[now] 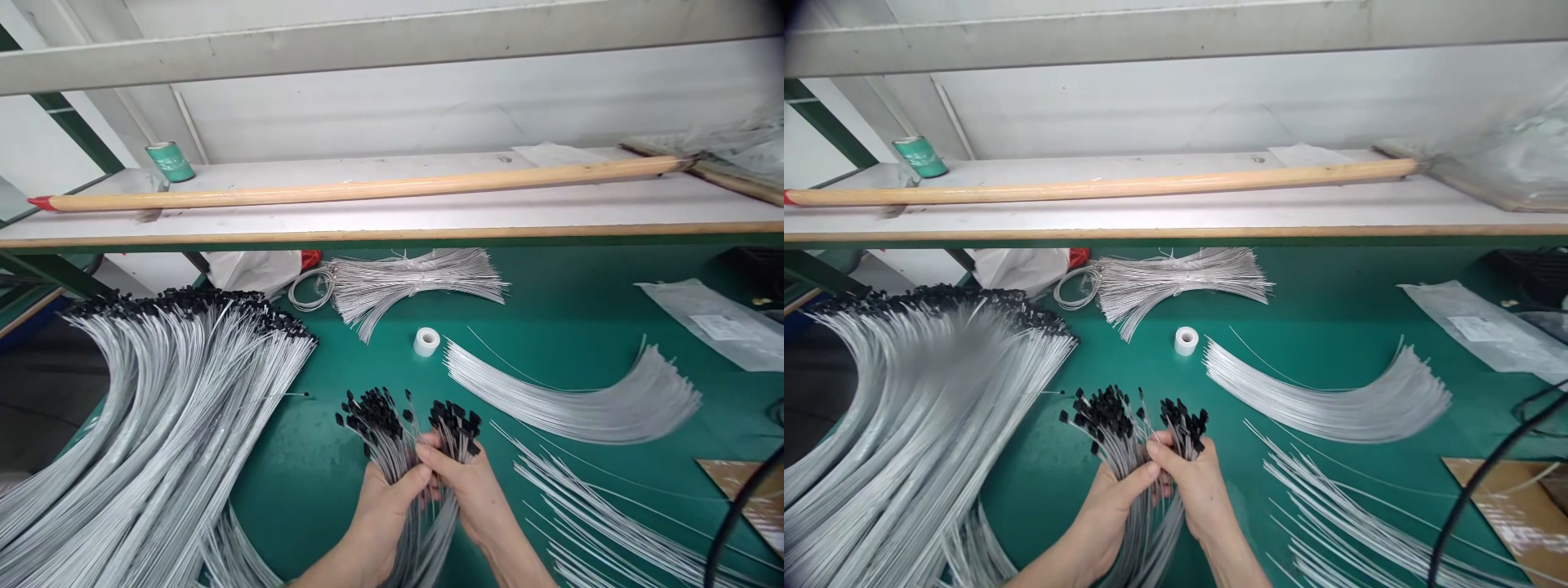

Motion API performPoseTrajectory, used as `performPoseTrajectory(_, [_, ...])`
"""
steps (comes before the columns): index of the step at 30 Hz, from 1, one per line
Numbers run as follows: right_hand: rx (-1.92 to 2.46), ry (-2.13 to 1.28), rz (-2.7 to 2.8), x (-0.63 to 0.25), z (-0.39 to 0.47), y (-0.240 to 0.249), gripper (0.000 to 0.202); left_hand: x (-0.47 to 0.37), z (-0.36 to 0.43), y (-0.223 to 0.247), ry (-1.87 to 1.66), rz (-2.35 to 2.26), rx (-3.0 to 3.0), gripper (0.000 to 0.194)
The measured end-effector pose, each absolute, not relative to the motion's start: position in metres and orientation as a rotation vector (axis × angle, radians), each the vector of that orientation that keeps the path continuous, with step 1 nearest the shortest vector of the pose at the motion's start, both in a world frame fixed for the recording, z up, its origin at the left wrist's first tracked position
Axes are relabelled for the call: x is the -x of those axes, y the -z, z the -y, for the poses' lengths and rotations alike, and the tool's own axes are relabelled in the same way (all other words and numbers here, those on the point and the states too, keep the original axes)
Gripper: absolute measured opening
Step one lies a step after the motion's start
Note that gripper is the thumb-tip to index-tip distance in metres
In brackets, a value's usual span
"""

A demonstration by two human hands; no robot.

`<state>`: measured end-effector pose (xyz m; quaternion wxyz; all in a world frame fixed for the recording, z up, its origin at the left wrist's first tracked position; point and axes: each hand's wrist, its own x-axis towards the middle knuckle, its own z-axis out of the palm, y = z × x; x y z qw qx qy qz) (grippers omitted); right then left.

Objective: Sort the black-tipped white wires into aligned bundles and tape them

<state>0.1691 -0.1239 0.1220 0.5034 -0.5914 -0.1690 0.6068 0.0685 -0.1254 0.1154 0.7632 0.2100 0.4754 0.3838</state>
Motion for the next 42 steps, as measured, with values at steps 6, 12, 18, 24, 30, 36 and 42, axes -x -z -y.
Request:
performPoseTrajectory(6, [1.355,-1.498,0.448,-0.169,0.125,-0.124,0.031,-0.067,0.125,-0.116,-0.822,-1.028,-0.550,0.025])
performPoseTrajectory(12, [1.409,-1.523,0.494,-0.172,0.121,-0.118,0.034,-0.068,0.122,-0.117,-0.808,-1.022,-0.449,0.037])
performPoseTrajectory(18, [1.393,-1.528,0.353,-0.171,0.119,-0.123,0.033,-0.066,0.121,-0.118,-0.781,-1.043,-0.468,0.036])
performPoseTrajectory(24, [1.383,-1.510,0.320,-0.173,0.118,-0.121,0.037,-0.067,0.117,-0.118,-0.825,-1.050,-0.420,0.039])
performPoseTrajectory(30, [1.354,-1.560,0.365,-0.173,0.118,-0.121,0.034,-0.066,0.117,-0.119,-0.851,-0.999,-0.455,0.034])
performPoseTrajectory(36, [1.317,-1.552,0.386,-0.176,0.118,-0.125,0.033,-0.065,0.118,-0.117,-0.875,-1.011,-0.494,0.026])
performPoseTrajectory(42, [1.300,-1.547,0.421,-0.181,0.120,-0.122,0.030,-0.064,0.117,-0.112,-0.852,-1.058,-0.514,0.027])
